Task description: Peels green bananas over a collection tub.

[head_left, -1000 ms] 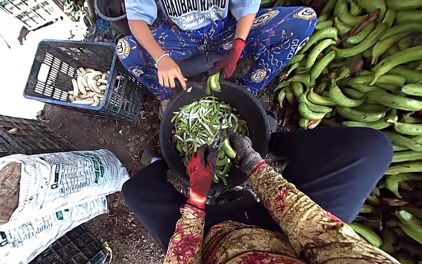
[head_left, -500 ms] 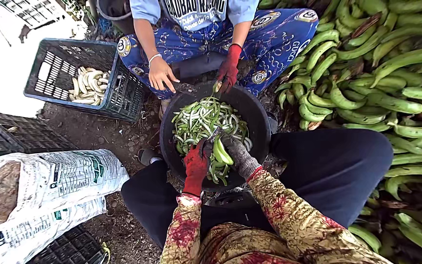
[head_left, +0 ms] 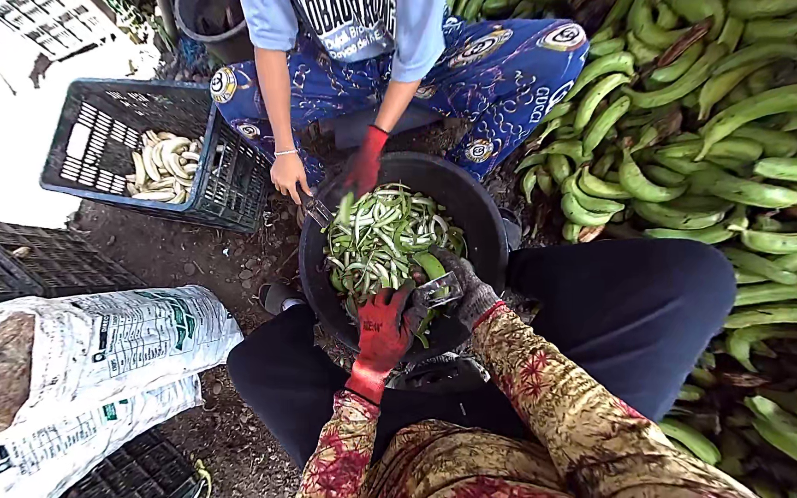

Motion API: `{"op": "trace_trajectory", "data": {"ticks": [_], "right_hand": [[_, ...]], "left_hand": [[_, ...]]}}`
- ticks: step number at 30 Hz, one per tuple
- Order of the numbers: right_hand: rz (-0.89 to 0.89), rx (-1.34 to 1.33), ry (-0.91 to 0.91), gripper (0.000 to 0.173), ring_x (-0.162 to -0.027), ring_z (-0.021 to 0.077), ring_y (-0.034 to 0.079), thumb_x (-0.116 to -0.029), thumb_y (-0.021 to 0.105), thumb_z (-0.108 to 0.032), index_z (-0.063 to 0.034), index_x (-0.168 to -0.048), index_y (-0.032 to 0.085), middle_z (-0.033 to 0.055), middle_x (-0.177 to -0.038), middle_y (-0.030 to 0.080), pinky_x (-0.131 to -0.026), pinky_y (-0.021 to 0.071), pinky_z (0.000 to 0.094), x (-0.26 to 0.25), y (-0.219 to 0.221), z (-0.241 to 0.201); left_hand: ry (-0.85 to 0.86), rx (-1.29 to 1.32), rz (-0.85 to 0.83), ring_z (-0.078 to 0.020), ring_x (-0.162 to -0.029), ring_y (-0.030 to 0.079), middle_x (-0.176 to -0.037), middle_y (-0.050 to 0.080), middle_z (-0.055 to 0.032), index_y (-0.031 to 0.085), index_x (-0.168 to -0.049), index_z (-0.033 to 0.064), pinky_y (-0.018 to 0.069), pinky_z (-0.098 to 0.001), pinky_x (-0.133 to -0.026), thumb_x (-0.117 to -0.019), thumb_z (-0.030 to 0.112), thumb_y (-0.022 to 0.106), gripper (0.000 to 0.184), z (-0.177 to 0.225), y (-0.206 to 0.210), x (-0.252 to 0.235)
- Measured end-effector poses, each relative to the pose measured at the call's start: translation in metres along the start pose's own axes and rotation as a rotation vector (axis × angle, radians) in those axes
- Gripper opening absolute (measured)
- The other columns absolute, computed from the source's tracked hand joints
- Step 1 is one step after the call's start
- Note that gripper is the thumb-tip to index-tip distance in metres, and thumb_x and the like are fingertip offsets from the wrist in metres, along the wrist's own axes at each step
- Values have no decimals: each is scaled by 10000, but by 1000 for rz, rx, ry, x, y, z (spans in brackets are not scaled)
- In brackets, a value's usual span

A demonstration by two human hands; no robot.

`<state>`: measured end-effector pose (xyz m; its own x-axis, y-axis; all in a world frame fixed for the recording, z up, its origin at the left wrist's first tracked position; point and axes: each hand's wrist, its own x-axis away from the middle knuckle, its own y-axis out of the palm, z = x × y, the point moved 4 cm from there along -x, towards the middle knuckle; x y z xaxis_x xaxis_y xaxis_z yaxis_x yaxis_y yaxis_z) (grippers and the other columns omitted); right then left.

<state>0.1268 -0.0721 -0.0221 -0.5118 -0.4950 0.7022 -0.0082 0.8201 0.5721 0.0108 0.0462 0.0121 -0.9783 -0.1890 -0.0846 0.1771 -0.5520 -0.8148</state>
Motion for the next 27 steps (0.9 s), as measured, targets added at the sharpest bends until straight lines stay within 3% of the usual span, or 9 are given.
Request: {"op": "trace_trajectory", "data": {"ticks": [4,10,14,16,18,19,22,25,27], "right_hand": [[-43,-30,72,558,-559,98,575,-1080,245,-506,-67,-1089,589,33,-738,588,-506,519,225,0,2,0],[31,-13,-40,373,-741,132,651,-1067,431,-414,-99,-1158,607,50,-873,653,-664,574,303,6,-8,11],[45,188,-178,342,-712,112,603,-1113,355,-337,-77,-1143,574,33,-826,602,-648,543,297,8,5,15],[88,339,-236,402,-770,134,654,-1114,359,-371,-64,-1209,601,61,-893,659,-704,581,317,12,11,13],[111,547,-267,476,-840,164,684,-1106,351,-430,-77,-1286,616,87,-981,694,-763,597,360,18,11,10],[119,582,-256,487,-812,171,683,-1104,349,-447,-87,-1286,623,90,-971,693,-728,597,363,21,11,9],[29,450,-156,493,-741,199,683,-1110,311,-440,-86,-1330,574,111,-959,700,-629,587,345,20,9,9],[-24,249,-72,494,-842,260,713,-1096,357,-471,-112,-1392,522,130,-1048,709,-700,607,418,14,6,4],[-47,190,-123,434,-857,266,708,-1089,430,-390,-103,-1401,527,139,-1045,706,-725,607,427,7,4,-1]], "left_hand": [[45,-79,25,-375,-1052,675,-1172,713,-144,709,-1307,216,503,-592,-855,-1008,550,377,558,4,-2,6],[13,-120,54,-389,-1055,667,-1164,708,-145,697,-1327,242,497,-601,-863,-992,502,442,495,8,-2,-3],[-193,-47,-14,-431,-1080,653,-1209,685,-200,672,-1362,206,491,-634,-871,-986,346,549,419,3,-2,-21],[-345,24,-80,-416,-1105,650,-1247,664,-213,629,-1409,196,497,-619,-913,-1030,305,519,409,-8,-3,-34],[-461,74,-129,-390,-1161,639,-1288,657,-197,591,-1443,210,488,-608,-967,-1073,353,440,424,-22,-2,-43],[-493,87,-125,-378,-1175,640,-1291,663,-188,586,-1445,207,488,-601,-982,-1084,380,417,434,-29,-1,-45],[-523,138,-49,-364,-1241,614,-1343,644,-187,561,-1463,168,464,-589,-1040,-1094,331,412,431,-44,-4,-45],[-500,270,-5,-333,-1313,572,-1391,614,-196,533,-1480,107,418,-536,-1120,-1105,306,364,457,-40,-14,-38],[-485,415,-19,-250,-1258,606,-1361,634,-167,515,-1480,78,455,-462,-1093,-1102,325,380,472,-33,-19,-28]]}}
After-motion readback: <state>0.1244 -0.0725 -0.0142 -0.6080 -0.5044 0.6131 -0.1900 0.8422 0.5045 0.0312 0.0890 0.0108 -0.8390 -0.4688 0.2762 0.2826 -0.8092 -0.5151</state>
